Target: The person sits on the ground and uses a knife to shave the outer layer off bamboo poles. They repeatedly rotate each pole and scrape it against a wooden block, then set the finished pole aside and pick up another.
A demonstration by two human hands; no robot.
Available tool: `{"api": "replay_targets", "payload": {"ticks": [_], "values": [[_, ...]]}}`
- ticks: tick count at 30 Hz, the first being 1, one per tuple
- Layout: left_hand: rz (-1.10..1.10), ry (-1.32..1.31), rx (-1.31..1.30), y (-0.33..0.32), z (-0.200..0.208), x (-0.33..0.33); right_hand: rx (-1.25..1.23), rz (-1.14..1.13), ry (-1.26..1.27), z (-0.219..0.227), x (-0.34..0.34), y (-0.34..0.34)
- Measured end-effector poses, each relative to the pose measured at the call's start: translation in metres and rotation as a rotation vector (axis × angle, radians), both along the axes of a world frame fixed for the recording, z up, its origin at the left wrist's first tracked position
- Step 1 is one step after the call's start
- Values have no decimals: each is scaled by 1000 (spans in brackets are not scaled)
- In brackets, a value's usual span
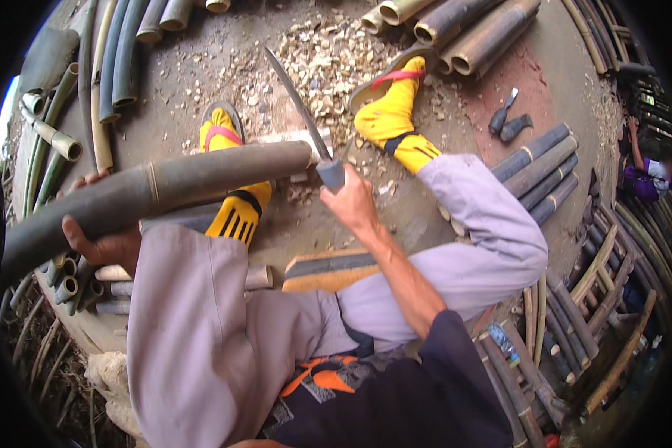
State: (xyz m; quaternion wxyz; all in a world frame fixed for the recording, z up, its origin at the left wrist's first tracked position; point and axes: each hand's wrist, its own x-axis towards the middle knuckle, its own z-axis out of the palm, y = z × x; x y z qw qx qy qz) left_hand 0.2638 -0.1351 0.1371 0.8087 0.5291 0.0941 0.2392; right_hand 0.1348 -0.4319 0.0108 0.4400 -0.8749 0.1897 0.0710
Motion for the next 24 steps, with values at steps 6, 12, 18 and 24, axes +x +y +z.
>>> {"api": "replay_targets", "payload": {"ticks": [6, 12, 18, 24], "values": [[-59, -140, 23, -4, -12, 0, 216, -203, -329, -19, -11, 12], [-206, -216, 29, 34, -12, -11, 95, -98, 27, 24, -13, 17], [-309, -164, 49, 23, -5, 2, 86, -134, -138, -26, -15, 8], [5, -34, 1, 13, 0, -1, 89, -107, 64, 1, -10, 6]]}}
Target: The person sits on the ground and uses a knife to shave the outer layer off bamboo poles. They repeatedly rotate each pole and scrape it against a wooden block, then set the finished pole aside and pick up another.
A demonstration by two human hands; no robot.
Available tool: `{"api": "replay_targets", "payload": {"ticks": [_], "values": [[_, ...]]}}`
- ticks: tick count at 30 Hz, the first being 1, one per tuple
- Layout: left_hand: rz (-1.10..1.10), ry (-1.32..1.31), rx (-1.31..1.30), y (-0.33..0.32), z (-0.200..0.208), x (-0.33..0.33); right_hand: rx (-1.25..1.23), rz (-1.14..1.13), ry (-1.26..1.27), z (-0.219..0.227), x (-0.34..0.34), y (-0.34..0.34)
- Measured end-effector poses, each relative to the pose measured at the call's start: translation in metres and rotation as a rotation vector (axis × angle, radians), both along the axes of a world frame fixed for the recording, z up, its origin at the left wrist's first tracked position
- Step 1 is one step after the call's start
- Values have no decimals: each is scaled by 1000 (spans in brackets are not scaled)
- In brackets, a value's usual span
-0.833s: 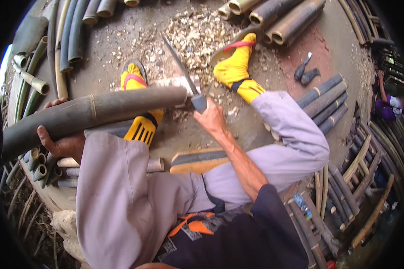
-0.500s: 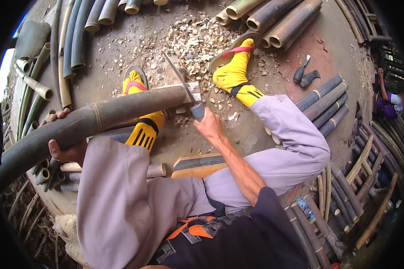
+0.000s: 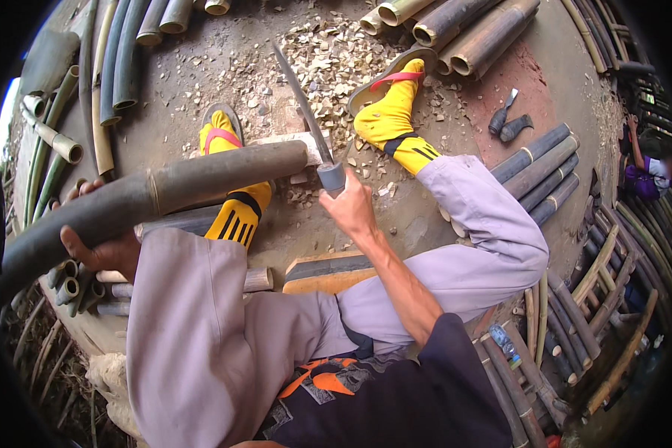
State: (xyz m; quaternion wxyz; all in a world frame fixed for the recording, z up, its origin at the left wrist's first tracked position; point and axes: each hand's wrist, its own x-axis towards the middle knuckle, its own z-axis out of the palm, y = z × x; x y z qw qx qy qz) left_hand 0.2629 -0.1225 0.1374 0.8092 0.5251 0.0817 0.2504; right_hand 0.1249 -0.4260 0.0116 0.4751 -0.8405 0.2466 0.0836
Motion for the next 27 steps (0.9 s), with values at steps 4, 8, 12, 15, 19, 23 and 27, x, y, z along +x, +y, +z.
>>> {"api": "replay_targets", "payload": {"ticks": [4, 8, 12, 15, 19, 23, 27], "values": [[-41, -109, -1, 2, -8, -7, 189, -190, -335, 38, 7, 11], [-82, -122, 33, -3, 0, -10, -6, 38, 131, -52, -9, -5], [-139, -159, 30, 15, -10, -13, -33, 75, 46, -5, 5, -4], [-185, -183, 139, 20, -8, -11, 42, -65, -298, 7, -7, 9], [-167, -91, 105, 9, 9, -11, 76, -42, 1, -39, -9, 4], [50, -4, 83, -1, 11, -13, -45, 38, 91, -19, -10, 1], [7, -112, 38, 13, -6, -12, 62, -110, -189, 16, -7, 8]]}}
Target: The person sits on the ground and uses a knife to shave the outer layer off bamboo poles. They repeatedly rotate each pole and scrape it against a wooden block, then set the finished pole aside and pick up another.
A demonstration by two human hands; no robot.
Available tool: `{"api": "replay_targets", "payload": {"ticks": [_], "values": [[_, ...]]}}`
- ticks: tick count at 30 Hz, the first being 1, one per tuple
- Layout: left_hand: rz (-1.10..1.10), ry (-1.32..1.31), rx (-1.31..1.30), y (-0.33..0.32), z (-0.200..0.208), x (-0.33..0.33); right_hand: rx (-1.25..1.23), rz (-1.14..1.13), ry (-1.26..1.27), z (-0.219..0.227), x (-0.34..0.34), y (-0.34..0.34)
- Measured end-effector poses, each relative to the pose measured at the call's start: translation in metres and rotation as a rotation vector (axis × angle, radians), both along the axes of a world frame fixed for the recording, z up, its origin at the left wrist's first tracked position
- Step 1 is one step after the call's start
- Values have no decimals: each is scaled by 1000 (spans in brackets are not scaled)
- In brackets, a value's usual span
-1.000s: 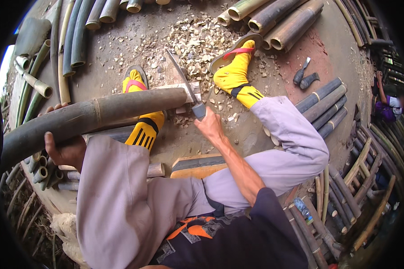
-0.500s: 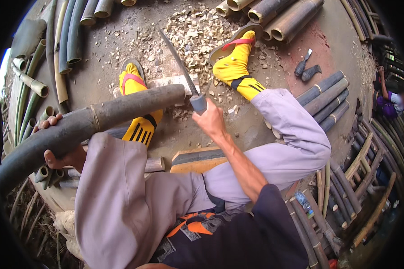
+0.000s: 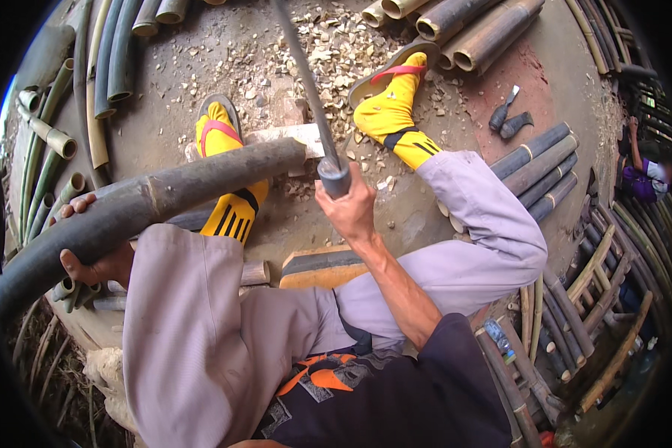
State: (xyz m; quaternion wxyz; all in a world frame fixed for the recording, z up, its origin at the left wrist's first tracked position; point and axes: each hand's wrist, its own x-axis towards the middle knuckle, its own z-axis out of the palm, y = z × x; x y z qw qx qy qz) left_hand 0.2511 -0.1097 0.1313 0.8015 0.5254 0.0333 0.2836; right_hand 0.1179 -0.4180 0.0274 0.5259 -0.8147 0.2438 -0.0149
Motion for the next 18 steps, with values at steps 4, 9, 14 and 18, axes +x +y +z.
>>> {"api": "replay_targets", "payload": {"ticks": [4, 9, 14, 18], "values": [[-109, -42, -90, 3, -3, -1, -139, 98, 118, -65, -9, -7], [-12, 18, -158, 6, -9, 1, 91, 85, 238, -58, -11, -8], [18, 142, -344, -8, -18, 18, 482, -93, 329, -23, 15, 1], [-193, 433, -546, -50, -42, 16, 341, 122, 113, -7, 59, -3]]}}
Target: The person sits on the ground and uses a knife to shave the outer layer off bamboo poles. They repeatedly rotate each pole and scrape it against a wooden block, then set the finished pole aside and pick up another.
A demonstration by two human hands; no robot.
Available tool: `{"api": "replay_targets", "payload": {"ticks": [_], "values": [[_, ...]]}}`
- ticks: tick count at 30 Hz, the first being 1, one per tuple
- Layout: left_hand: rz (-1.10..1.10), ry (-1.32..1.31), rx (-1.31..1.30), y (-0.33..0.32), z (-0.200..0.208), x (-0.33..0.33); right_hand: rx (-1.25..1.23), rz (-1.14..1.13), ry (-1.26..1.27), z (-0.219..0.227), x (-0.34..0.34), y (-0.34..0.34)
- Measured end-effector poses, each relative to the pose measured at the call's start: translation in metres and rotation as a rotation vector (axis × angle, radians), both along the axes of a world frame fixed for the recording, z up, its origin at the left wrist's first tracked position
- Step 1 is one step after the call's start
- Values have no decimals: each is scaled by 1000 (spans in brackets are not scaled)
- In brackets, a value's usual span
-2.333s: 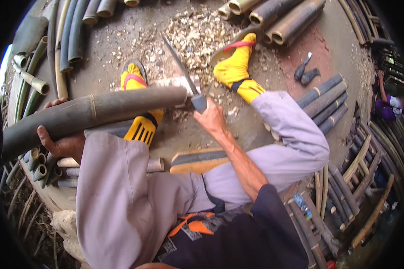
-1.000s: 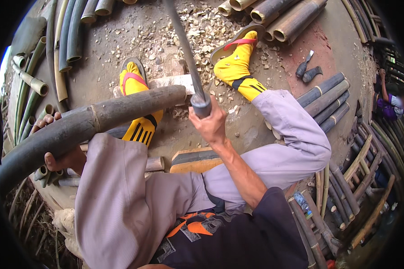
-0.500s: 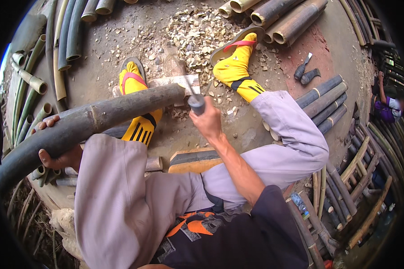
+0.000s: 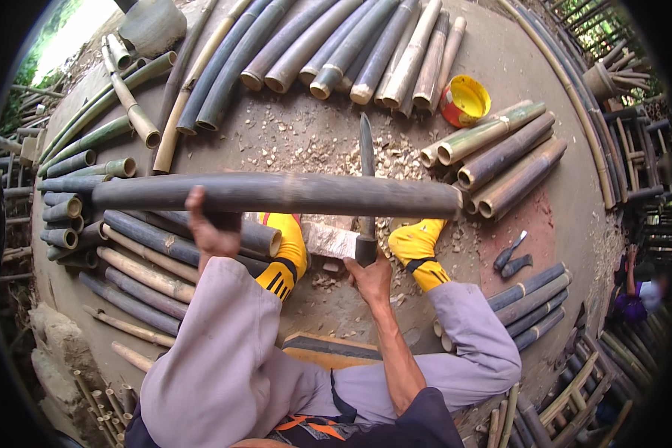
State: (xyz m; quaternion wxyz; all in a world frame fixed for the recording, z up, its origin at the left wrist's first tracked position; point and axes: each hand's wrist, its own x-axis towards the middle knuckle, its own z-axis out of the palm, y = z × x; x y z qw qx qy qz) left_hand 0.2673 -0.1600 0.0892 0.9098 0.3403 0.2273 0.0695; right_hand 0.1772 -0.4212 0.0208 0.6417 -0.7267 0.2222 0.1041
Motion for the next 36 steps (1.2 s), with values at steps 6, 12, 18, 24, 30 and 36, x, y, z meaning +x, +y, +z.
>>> {"api": "replay_targets", "payload": {"ticks": [6, 12, 18, 24, 30, 36], "values": [[-765, -117, 828, -28, -5, -19, 106, -134, -115, 19, 21, -10], [-506, -830, 1780, -58, 26, 36, 134, -129, -93, 22, 13, -17], [-760, -830, 1747, -72, -12, 86, 51, -33, -179, 43, 21, 3], [-223, -941, 1472, -41, 48, 111, 29, -77, -361, 63, 29, 8], [-103, -703, 788, 53, 110, 114, -227, -3, -227, 36, -10, -12], [-34, -484, 520, 21, 104, 40, -309, 68, 2, 23, -57, -13]]}}
